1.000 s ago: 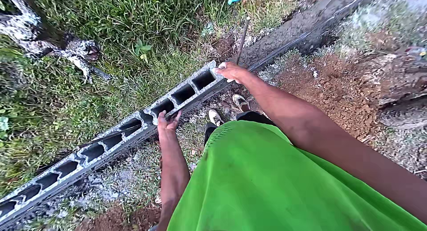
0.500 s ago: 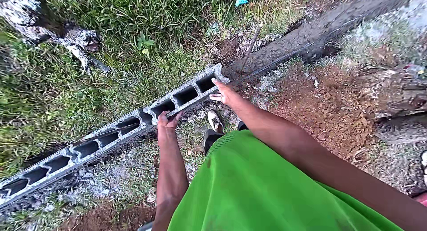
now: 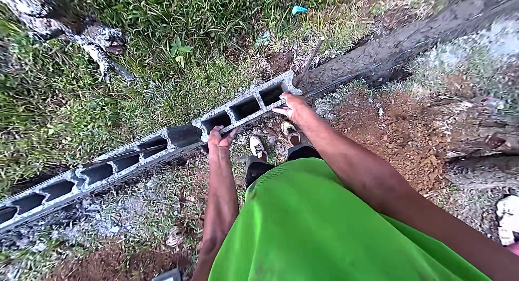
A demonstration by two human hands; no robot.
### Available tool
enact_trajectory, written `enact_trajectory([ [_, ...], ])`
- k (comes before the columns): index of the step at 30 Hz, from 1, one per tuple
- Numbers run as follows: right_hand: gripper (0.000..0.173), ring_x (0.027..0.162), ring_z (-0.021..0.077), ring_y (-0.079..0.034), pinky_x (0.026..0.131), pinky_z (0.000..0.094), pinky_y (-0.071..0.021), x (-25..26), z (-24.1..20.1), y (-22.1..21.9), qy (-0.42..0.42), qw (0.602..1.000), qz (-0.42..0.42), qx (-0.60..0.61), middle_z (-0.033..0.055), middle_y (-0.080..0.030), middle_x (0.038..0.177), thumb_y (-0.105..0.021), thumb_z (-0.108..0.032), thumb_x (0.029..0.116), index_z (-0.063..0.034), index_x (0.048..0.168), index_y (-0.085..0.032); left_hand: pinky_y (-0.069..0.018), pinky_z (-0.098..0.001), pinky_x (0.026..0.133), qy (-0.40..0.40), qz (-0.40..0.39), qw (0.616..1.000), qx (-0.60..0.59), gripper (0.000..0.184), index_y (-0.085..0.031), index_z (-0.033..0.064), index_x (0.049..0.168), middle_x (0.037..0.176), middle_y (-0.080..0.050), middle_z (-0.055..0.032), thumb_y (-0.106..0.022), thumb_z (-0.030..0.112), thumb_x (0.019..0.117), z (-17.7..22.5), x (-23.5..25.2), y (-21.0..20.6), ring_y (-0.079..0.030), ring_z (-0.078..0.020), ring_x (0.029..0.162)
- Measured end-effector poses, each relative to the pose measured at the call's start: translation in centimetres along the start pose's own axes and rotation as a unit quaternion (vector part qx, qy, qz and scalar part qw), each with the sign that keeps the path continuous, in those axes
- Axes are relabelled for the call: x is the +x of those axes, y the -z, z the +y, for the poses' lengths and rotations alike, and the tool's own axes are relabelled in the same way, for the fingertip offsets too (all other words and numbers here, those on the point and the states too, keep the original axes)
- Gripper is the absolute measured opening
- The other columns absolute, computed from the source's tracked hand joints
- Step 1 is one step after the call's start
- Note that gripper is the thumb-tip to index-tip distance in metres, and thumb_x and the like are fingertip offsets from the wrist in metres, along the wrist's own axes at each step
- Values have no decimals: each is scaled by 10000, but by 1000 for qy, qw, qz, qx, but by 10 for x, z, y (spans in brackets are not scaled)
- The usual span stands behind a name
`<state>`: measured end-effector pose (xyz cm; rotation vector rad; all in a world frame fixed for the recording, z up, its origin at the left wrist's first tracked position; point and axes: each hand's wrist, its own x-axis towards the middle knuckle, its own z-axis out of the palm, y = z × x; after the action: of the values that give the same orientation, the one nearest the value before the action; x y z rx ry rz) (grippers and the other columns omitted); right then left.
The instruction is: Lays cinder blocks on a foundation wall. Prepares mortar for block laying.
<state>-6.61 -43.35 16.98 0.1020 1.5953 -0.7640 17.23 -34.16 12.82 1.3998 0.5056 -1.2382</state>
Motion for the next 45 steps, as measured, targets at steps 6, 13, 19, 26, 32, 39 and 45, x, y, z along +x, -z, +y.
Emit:
enact_trajectory([
  [6,608,1173,410,-640,845,513,-630,14,-6,10,-1,1000,7,16,278,-476,1454,-635,-92,1001,-26,1527,-338,-573,-609,848,-3,10,1000,11,481,-395,26,1422,1344,-517,-260,-531,49,961,-6,-2,-15,-600,-415,1145],
  [13,612,1179,403,-635,858,510,-623,22,-5,10,-17,1000,-1,8,277,-474,1458,-620,-107,1016,-26,1542,-316,-558,-582,888,0,18,1000,14,474,-391,27,1430,1362,-503,-239,-516,49,973,-9,2,-13,-583,-387,1164],
  [19,609,1180,406,-634,855,517,-625,27,-12,13,-9,1000,2,11,277,-473,1454,-635,-91,1001,-20,1528,-338,-567,-567,868,11,27,999,19,484,-392,39,1434,1353,-512,-237,-521,55,968,-12,5,-20,-595,-380,1146],
  [26,610,1155,405,-647,844,516,-627,31,-14,13,-14,1000,3,16,277,-497,1430,-630,-80,1000,-27,1530,-331,-563,-576,892,16,27,999,14,483,-386,34,1441,1378,-505,-249,-509,72,975,-13,10,-23,-588,-394,1177],
  [32,589,1118,396,-667,836,494,-634,39,-15,13,-18,1000,-11,1,276,-515,1412,-637,-120,1012,-19,1517,-351,-577,-561,849,24,30,999,17,454,-402,33,1426,1327,-533,-248,-502,65,984,-8,5,-28,-617,-384,1112],
  [39,637,1199,403,-638,879,500,-630,39,-16,13,-15,1000,-4,-22,269,-460,1483,-656,-168,1017,-21,1534,-315,-576,-532,783,46,49,998,7,430,-428,30,1401,1276,-546,-240,-518,65,982,-4,-5,-32,-615,-362,1050],
  [45,644,1240,387,-619,915,468,-620,37,-20,10,-11,999,-9,-40,253,-439,1508,-646,-222,1027,-24,1537,-307,-582,-563,858,78,64,995,-3,515,-407,46,1478,1426,-497,-258,-562,81,988,2,0,-36,-600,-405,1186],
])
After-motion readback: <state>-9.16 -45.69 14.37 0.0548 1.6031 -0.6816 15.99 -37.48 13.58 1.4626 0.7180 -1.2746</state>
